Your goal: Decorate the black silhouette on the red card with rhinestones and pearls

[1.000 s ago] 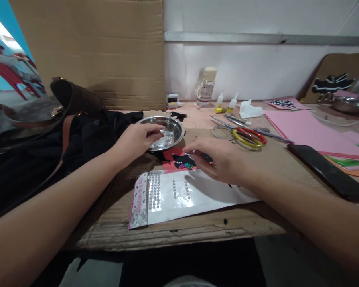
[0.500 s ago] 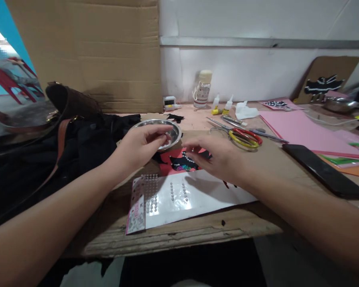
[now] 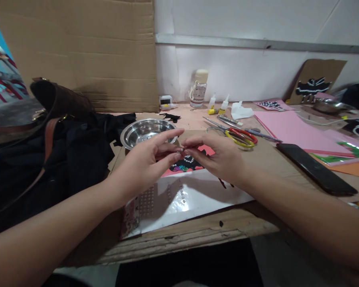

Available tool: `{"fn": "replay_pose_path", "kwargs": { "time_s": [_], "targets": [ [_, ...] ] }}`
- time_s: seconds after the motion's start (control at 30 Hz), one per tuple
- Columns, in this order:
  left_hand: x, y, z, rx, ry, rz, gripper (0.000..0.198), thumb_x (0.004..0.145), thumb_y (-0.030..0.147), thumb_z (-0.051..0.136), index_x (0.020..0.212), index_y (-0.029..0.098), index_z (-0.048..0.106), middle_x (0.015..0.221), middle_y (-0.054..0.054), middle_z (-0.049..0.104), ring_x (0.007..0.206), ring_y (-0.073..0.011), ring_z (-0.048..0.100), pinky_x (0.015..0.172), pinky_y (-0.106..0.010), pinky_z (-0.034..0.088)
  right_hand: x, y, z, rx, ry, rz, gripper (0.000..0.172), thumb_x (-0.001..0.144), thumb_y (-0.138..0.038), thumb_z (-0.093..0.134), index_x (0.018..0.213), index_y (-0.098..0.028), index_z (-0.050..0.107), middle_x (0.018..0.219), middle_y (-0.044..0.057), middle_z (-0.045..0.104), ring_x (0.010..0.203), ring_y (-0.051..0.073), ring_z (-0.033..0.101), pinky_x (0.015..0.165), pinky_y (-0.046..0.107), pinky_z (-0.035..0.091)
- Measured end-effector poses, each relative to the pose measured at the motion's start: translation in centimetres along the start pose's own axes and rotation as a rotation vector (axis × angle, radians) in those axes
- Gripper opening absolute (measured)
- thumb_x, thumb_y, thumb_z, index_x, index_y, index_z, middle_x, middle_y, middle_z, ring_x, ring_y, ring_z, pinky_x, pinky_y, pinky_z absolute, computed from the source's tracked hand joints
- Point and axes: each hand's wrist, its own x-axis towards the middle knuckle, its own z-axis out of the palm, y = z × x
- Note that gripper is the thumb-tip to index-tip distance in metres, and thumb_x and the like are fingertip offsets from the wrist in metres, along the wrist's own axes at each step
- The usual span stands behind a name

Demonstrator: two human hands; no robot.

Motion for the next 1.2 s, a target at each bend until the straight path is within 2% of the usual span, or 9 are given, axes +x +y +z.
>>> {"fn": "replay_pose_path", "kwargs": {
  "time_s": [0.33,0.5,0.63,0.73,0.8,0.9,0.97,1.03,1.2],
  "targets": [
    [0.1,0.1,0.1,0.0,0.006,-0.032,0.056,0.092,0.024,0.07,0.146,0.019,0.055,0.113,-0.006,0.081,0.102,-0.0216,0.077,0.091,-0.032,0.062,0.0,-0.1,0.1,-0.013,-0.033,0.013,0.015,0.092,-0.01,0.063,0.1,-0.02,0.071,0.094,0.002,0.079,0.084,0.014,0.073,0.077,0.025,0.055],
    [0.4,-0.7,-0.1,0.187,-0.014,0.009,0.056,0.09,0.019,0.065,0.146,0.018,0.056,0.116,-0.007,0.08,0.105,-0.022,0.076,0.094,-0.035,0.061,-0.1,-0.3,0.5,-0.05,-0.127,0.106,0.012,0.094,-0.016,0.063,0.103,-0.017,0.072,0.098,0.005,0.079,0.085,0.016,0.071,0.076,0.026,0.052],
    [0.5,-0.6,-0.3,0.313,-0.021,0.055,0.059,0.092,0.02,0.061,0.15,0.019,0.05,0.109,-0.005,0.082,0.1,-0.0203,0.077,0.091,-0.033,0.059,0.2,-0.4,0.5,0.004,-0.156,0.246,0.01,0.093,-0.019,0.062,0.097,-0.016,0.071,0.091,0.003,0.076,0.078,0.014,0.068,0.07,0.026,0.048],
    [1.1,-0.4,-1.8,0.438,0.104,0.074,0.037,0.095,0.031,0.063,0.131,0.021,0.066,0.103,-0.004,0.081,0.091,-0.0205,0.076,0.084,-0.032,0.057,0.5,-0.1,0.1,0.014,-0.132,0.34,0.01,0.093,-0.022,0.06,0.093,-0.018,0.069,0.086,0.002,0.073,0.075,0.014,0.064,0.067,0.026,0.046],
    [1.8,-0.7,-3.7,0.684,0.253,0.072,0.018,0.092,0.034,0.067,0.101,0.022,0.078,0.098,-0.003,0.08,0.088,-0.0217,0.072,0.085,-0.034,0.053,0.6,0.0,-0.2,-0.005,-0.116,0.352,0.01,0.093,-0.023,0.059,0.092,-0.018,0.068,0.084,0.002,0.072,0.074,0.014,0.062,0.067,0.027,0.045],
    [2.9,-1.9,-6.6,0.95,0.304,0.037,0.023,0.094,0.04,0.064,0.095,0.023,0.079,0.088,-0.004,0.078,0.081,-0.0226,0.067,0.079,-0.035,0.049,0.7,0.2,-0.4,-0.018,-0.102,0.329,0.01,0.093,-0.024,0.058,0.089,-0.019,0.065,0.083,0.002,0.071,0.075,0.015,0.062,0.07,0.029,0.046],
    [3.3,-2.8,-7.8,0.984,0.293,0.044,0.03,0.095,0.046,0.062,0.089,0.023,0.079,0.096,-0.007,0.078,0.09,-0.0258,0.067,0.084,-0.038,0.049,0.7,0.3,-0.3,-0.02,-0.108,0.305,0.009,0.093,-0.022,0.057,0.089,-0.019,0.065,0.084,0.003,0.071,0.075,0.015,0.063,0.071,0.029,0.047],
    [3.5,-3.2,-8.0,1.002,0.261,0.1,0.029,0.095,0.045,0.061,0.09,0.022,0.079,0.101,-0.01,0.076,0.098,-0.0278,0.066,0.091,-0.04,0.049,0.6,0.4,-0.1,-0.025,-0.126,0.293,0.009,0.093,-0.022,0.057,0.089,-0.02,0.065,0.085,0.003,0.072,0.075,0.016,0.063,0.071,0.03,0.048],
    [3.6,-2.7,-6.8,0.966,0.284,0.16,0.018,0.089,0.023,0.061,0.094,0.024,0.078,0.106,-0.009,0.075,0.103,-0.0272,0.064,0.098,-0.04,0.048,0.2,1.2,0.2,-0.066,-0.122,0.268,0.01,0.094,-0.022,0.057,0.094,-0.02,0.067,0.088,0.004,0.074,0.076,0.016,0.064,0.072,0.031,0.047]
  ]
}}
